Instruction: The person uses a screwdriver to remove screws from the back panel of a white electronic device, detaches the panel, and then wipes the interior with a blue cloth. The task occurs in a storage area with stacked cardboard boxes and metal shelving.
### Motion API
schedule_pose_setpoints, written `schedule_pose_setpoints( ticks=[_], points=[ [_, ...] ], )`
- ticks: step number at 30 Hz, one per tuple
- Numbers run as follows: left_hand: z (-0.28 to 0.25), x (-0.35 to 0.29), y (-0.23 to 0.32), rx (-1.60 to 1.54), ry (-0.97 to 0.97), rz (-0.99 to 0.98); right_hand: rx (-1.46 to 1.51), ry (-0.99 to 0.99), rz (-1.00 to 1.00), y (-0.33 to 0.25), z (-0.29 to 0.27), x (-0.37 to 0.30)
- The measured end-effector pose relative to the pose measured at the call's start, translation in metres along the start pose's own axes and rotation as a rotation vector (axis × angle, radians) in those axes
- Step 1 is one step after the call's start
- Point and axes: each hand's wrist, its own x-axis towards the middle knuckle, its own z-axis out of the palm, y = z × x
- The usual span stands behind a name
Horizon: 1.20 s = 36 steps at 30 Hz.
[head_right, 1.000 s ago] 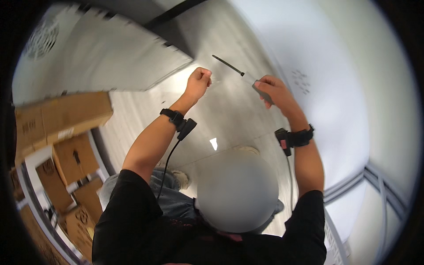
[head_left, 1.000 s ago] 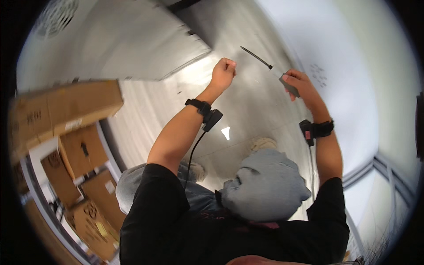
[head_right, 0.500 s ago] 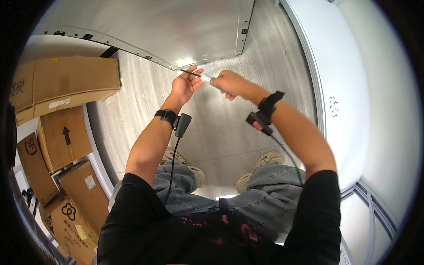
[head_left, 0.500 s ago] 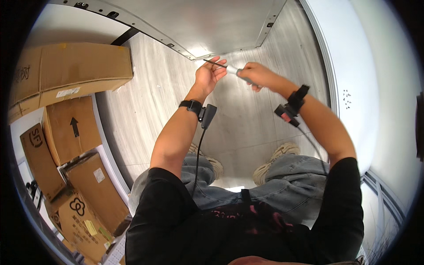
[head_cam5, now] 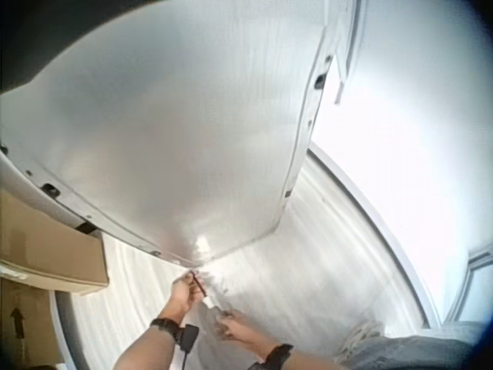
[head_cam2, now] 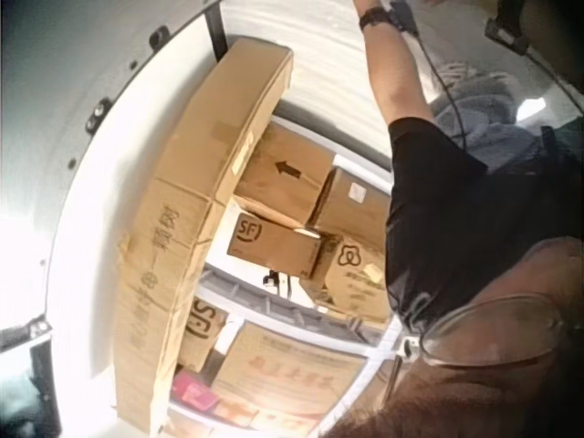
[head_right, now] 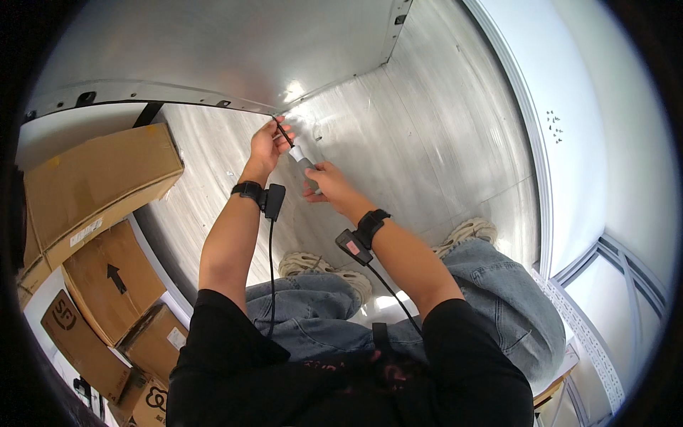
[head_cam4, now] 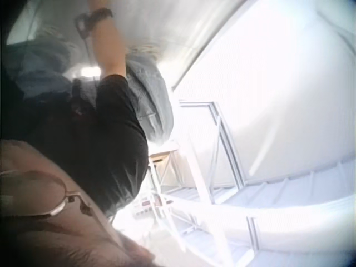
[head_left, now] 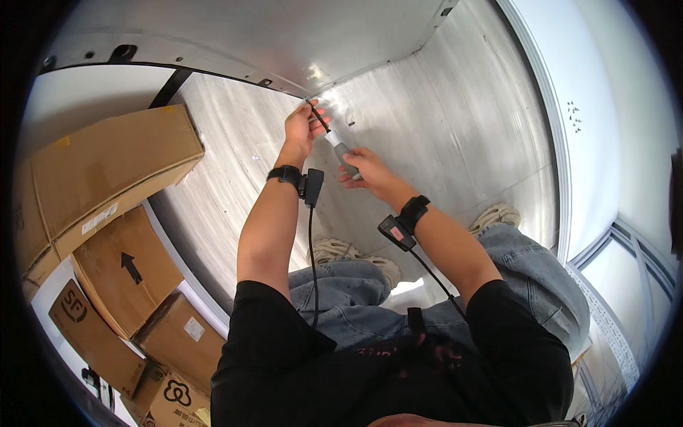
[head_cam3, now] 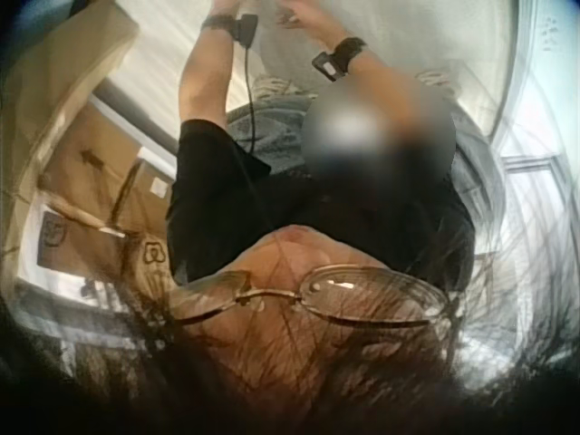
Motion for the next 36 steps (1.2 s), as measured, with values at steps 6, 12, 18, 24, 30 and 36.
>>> schedule_pose_setpoints(
  ticks=[6, 12, 18, 24, 30, 36],
  points=[
    [-0.01, 0.009, 0.008, 0.059, 0.033, 0.045, 0.183, -0.017, 0.001, 0.01, 0.009, 0.016],
    [-0.012, 0.018, 0.011, 0.097, 0.039, 0.066, 0.255, -0.04, 0.024, 0.005, 0.009, 0.019],
    [-0.012, 0.021, 0.011, 0.114, 0.055, 0.067, 0.372, -0.084, 0.091, 0.011, 0.003, 0.034],
    [-0.012, 0.02, 0.013, 0.163, 0.107, 0.028, 0.268, -0.095, 0.078, 0.018, 0.005, 0.051],
    [-0.009, 0.022, 0.007, 0.227, 0.157, 0.07, -0.217, 0.051, -0.11, 0.023, 0.016, 0.065],
    [-0.004, 0.022, 0.015, 0.265, 0.222, 0.024, -0.424, 0.185, -0.196, 0.03, 0.021, 0.073]
  ],
)
